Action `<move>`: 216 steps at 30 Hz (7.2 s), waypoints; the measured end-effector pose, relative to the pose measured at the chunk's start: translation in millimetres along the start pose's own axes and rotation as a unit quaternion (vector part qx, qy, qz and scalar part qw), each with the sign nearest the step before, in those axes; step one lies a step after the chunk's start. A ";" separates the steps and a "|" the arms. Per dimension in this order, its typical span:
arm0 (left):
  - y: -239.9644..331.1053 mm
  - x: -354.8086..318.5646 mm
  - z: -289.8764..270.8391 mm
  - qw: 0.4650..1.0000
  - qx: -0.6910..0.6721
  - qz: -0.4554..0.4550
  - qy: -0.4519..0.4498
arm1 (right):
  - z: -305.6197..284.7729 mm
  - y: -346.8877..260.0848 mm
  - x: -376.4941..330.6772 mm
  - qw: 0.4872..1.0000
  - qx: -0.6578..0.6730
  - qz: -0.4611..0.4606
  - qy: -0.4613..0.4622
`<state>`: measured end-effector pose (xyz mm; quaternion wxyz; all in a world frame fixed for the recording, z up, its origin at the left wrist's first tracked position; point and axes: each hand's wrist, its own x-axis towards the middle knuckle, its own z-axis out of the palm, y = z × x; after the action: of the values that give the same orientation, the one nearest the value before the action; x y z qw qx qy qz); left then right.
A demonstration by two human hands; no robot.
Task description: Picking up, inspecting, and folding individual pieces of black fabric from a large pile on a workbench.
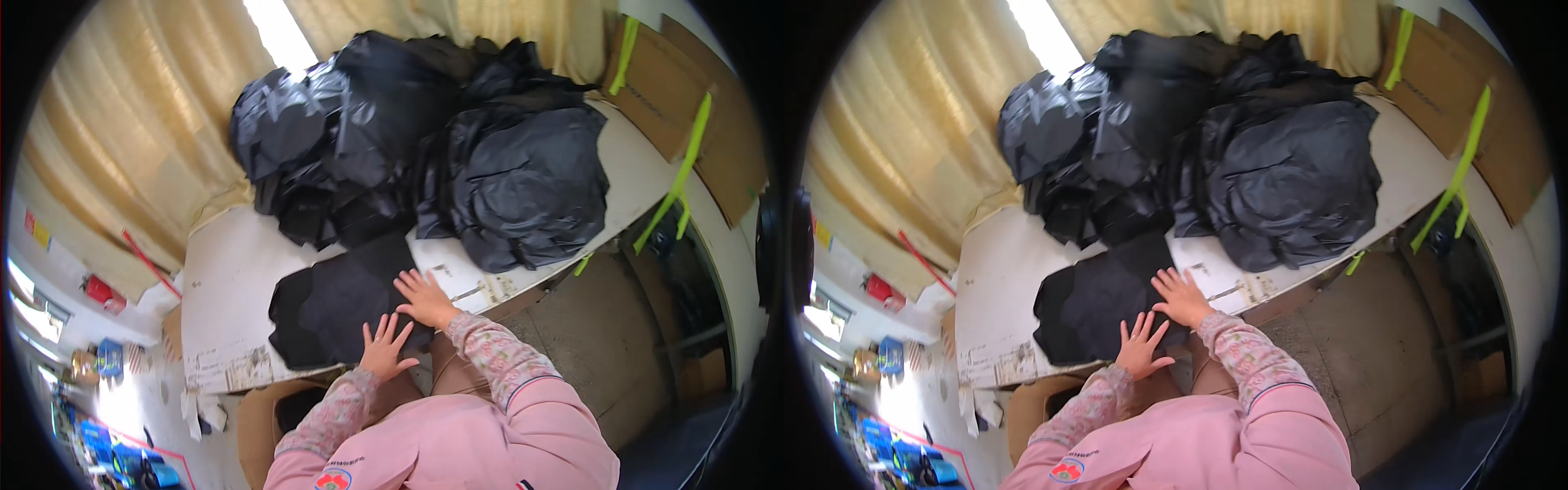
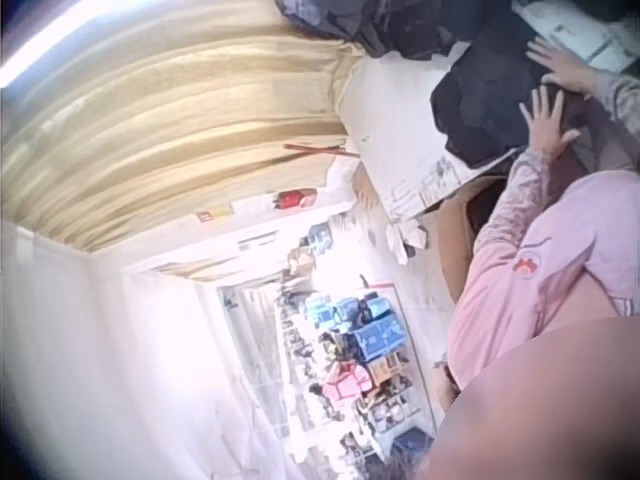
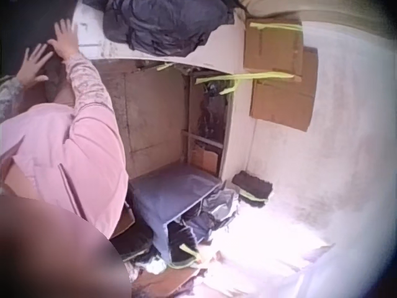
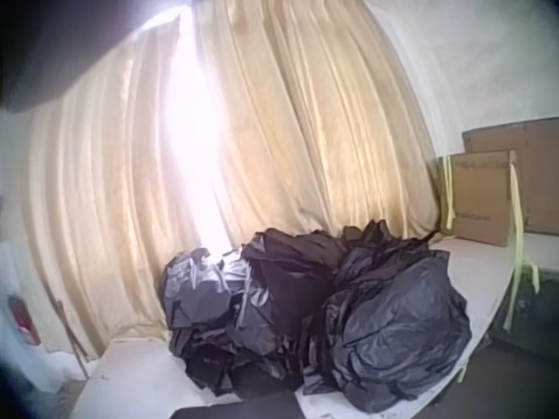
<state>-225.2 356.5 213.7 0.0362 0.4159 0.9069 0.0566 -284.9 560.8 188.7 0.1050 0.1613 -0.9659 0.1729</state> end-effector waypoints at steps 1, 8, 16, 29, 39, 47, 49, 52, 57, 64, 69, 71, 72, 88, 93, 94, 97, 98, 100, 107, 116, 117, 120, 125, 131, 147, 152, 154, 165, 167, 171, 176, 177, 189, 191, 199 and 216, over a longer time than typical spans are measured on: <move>-3.2 -3.2 4.0 1.000 0.000 -0.013 0.000 | 4.1 7.4 2.6 0.999 0.040 -0.016 0.002; -2.4 2.3 0.9 1.000 -0.005 -0.026 -0.003 | -121.5 116.9 0.9 0.879 -0.069 0.246 0.403; -0.5 3.5 -4.2 0.995 -0.090 -0.034 -0.028 | -138.2 186.8 -23.0 0.900 0.057 0.256 0.347; 29.3 110.5 -35.7 0.826 -0.541 -0.086 0.135 | -83.9 30.5 -111.7 0.620 0.686 0.379 0.048; 90.9 43.1 -62.9 0.902 -0.382 0.180 -0.082 | -127.6 39.1 -90.2 0.607 0.650 0.350 0.296; -2.0 73.2 -151.5 0.727 -0.680 -0.002 0.092 | -214.5 -35.4 -70.8 0.969 0.200 -0.046 0.137; -11.2 70.5 -148.4 0.714 -0.699 0.009 0.023 | -211.2 -41.6 -65.2 0.966 0.219 -0.084 0.113; -9.7 63.9 -146.1 0.696 -0.717 0.030 0.017 | -203.9 -35.8 -64.2 0.944 0.307 -0.055 0.108; 0.3 55.6 -158.6 0.745 -0.660 0.059 0.074 | -204.2 -37.5 -64.4 0.946 0.310 -0.016 0.098; -5.0 62.3 -119.9 0.755 -0.624 -0.072 0.187 | -230.0 -51.0 -60.0 0.897 0.426 -0.046 0.106; 5.9 49.7 -128.8 0.550 -0.814 -0.154 -0.110 | -283.7 -25.1 -50.1 0.907 0.245 0.002 0.341; 15.7 36.5 -139.3 0.582 -0.783 -0.127 -0.179 | -300.0 -12.5 -36.3 0.903 0.187 -0.030 0.387; 19.6 37.9 -137.7 0.554 -0.781 0.014 -0.288 | -298.5 -5.2 -30.8 0.910 0.185 -0.017 0.371; 30.5 40.1 -182.9 0.516 -0.856 -0.013 0.033 | -321.5 -76.1 -33.5 0.954 0.041 -0.108 0.276; 57.0 62.1 -191.0 0.417 -0.908 -0.013 0.036 | -270.7 -71.4 -30.1 0.964 0.115 -0.088 0.222; 52.6 65.8 -189.1 0.436 -0.897 -0.043 0.048 | -270.3 -67.5 -31.5 0.959 0.188 -0.049 0.204; 38.9 66.2 -181.5 0.500 -0.857 -0.034 0.117 | -270.8 -69.0 -32.7 0.958 0.194 -0.046 0.206; 32.9 65.6 -183.5 0.481 -0.867 -0.031 0.128 | -271.2 -63.8 -32.5 0.957 0.195 -0.046 0.210; 19.0 57.9 -191.5 0.471 -0.865 0.007 0.173 | -279.0 -52.2 -36.5 0.963 0.183 -0.028 0.196; 11.9 54.3 -224.0 0.542 -0.801 0.055 0.249 | -306.0 -61.2 -32.7 0.973 0.172 -0.091 0.120; -44.5 35.6 -137.8 0.770 -0.628 -0.062 0.095 | -352.4 -37.4 -8.5 0.920 0.267 0.034 0.285; -30.3 26.7 -112.2 0.765 -0.642 -0.059 0.014 | -354.4 -34.7 -4.3 0.898 0.325 0.059 0.291; 9.5 7.4 -44.4 0.805 -0.593 -0.009 -0.018 | -357.4 -31.8 3.6 0.866 0.395 0.079 0.297; 44.8 32.1 -19.2 0.594 -0.797 -0.104 0.021 | -360.9 -60.5 9.5 0.738 0.610 0.045 0.285; 30.4 68.2 -66.9 0.298 -0.951 0.006 0.084 | -366.4 -77.2 -7.3 0.718 0.654 0.016 0.238; 58.2 98.6 -47.7 0.166 -0.977 -0.099 -0.089 | -356.6 -72.8 -14.2 0.636 0.732 -0.005 0.246; 76.9 92.0 -70.0 0.162 -0.976 -0.126 -0.073 | -323.2 -35.9 -17.7 0.772 0.588 0.031 0.238; 89.7 77.8 -115.4 0.187 -0.966 -0.146 -0.101 | -290.5 -18.5 -14.9 0.860 0.430 0.068 0.266; -63.8 -21.6 -184.1 0.597 -0.777 -0.051 0.191 | -213.1 149.9 -60.2 0.934 0.199 0.178 0.237; -87.4 -27.9 -202.4 0.686 -0.716 -0.048 0.121 | -246.5 133.3 -59.1 0.846 0.413 0.184 0.283; -129.4 -72.7 -202.6 0.724 -0.656 -0.111 0.181 | -273.0 64.7 -45.8 0.768 0.585 0.137 0.223; -162.9 -72.4 -187.9 0.676 -0.644 -0.236 0.269 | -171.9 63.2 -40.8 0.787 0.598 0.150 0.010; -174.4 -84.8 -193.6 0.685 -0.630 -0.249 0.266 | -174.4 45.7 -31.3 0.752 0.646 0.117 0.049; -259.6 -89.8 -136.9 0.879 0.034 -0.416 0.231 | 13.4 -17.8 -2.9 0.911 0.305 0.277 0.033; -180.6 -43.7 -113.1 0.922 -0.107 -0.220 0.300 | 18.2 -20.9 -5.3 0.895 0.335 0.289 0.050; -21.5 -18.4 -29.7 0.995 -0.060 0.055 -0.066 | 16.0 -3.1 35.5 0.908 0.298 0.293 0.021; -30.2 11.8 -35.7 0.964 -0.263 -0.043 -0.022 | -128.3 173.6 -11.6 0.860 0.030 0.283 0.423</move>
<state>-259.6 343.2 244.8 0.1667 0.3534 0.8761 0.2824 -315.7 765.4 251.4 0.4456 -0.2045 -0.8269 0.2755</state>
